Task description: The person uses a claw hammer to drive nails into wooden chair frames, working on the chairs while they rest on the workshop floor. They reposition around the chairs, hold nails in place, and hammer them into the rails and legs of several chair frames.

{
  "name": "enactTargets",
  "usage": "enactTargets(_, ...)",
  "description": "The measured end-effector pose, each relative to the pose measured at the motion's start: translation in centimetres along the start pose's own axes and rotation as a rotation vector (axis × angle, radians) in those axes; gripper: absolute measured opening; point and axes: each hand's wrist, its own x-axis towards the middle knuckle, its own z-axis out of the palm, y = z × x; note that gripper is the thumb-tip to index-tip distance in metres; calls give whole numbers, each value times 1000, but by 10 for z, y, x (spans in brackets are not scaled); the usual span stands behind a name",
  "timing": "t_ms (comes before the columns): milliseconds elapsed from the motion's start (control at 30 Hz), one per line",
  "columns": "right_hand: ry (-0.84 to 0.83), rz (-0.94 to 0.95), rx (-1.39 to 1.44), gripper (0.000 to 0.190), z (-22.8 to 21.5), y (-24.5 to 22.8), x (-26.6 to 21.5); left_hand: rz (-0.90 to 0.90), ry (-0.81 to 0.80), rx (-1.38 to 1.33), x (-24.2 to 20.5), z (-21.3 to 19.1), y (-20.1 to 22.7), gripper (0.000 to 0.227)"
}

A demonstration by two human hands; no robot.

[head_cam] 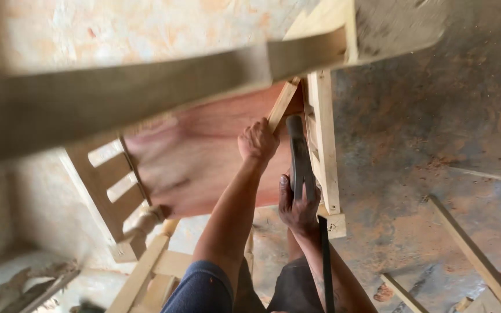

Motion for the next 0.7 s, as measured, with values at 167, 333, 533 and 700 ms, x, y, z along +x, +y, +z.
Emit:
enactTargets(167, 140, -259, -337, 16, 50, 65, 31, -11, 80, -107, -4, 3, -2, 46)
enactTargets(333, -80, 471, -150, 27, 39, 16, 57, -19, -17, -73, -2, -2, 0, 48)
enactTargets(533, 99, -133, -133, 25, 48, 51, 27, -22, 31, -129, -8, -13, 3, 44)
enactTargets(700, -112, 539, -196, 36, 58, 41, 65, 7, 47, -106, -7, -12, 0, 43)
